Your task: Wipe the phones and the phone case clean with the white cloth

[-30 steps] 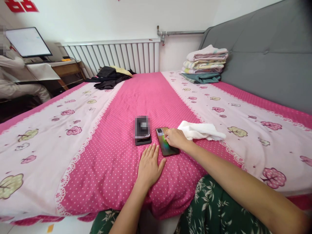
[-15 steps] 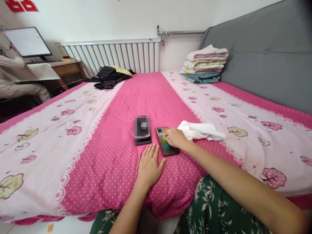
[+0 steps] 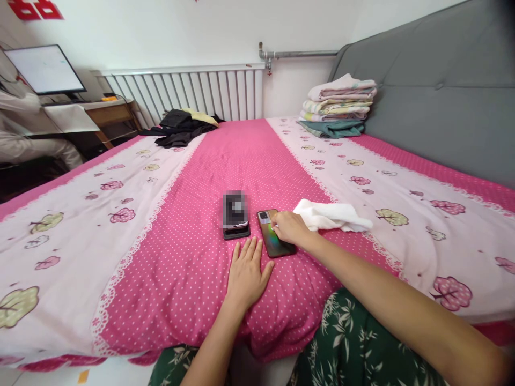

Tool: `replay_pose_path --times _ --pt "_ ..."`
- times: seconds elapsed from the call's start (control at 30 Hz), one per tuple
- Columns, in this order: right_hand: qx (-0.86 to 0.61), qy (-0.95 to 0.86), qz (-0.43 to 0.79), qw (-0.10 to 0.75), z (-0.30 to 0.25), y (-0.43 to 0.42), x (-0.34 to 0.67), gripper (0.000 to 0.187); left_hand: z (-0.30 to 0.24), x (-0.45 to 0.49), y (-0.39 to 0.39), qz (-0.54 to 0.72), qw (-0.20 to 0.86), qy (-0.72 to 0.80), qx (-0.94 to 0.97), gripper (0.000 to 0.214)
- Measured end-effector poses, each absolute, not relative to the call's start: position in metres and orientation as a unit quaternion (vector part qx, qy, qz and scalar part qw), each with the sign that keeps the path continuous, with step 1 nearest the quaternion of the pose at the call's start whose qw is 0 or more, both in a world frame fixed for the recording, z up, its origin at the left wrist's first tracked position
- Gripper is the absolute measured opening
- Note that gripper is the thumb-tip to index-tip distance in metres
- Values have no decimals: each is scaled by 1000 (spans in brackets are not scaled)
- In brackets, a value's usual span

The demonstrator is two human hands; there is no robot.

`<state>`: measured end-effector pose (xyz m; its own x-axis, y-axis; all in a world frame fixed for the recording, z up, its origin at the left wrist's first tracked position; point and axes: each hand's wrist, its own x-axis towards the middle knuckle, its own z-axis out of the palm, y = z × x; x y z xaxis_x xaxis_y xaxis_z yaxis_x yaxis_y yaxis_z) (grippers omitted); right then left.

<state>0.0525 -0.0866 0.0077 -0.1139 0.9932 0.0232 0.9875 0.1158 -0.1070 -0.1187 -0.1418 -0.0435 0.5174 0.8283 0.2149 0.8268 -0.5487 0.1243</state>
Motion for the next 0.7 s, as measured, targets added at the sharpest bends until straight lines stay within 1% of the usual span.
replay_pose_path --times 0.43,0.7 --pt "-662 -748 31 50 5 -85 54 21 -44 -119 -142 124 -1 483 867 60" --pt "-662 -747 29 50 4 -85 53 21 -45 -118 -144 142 -42 525 838 62"
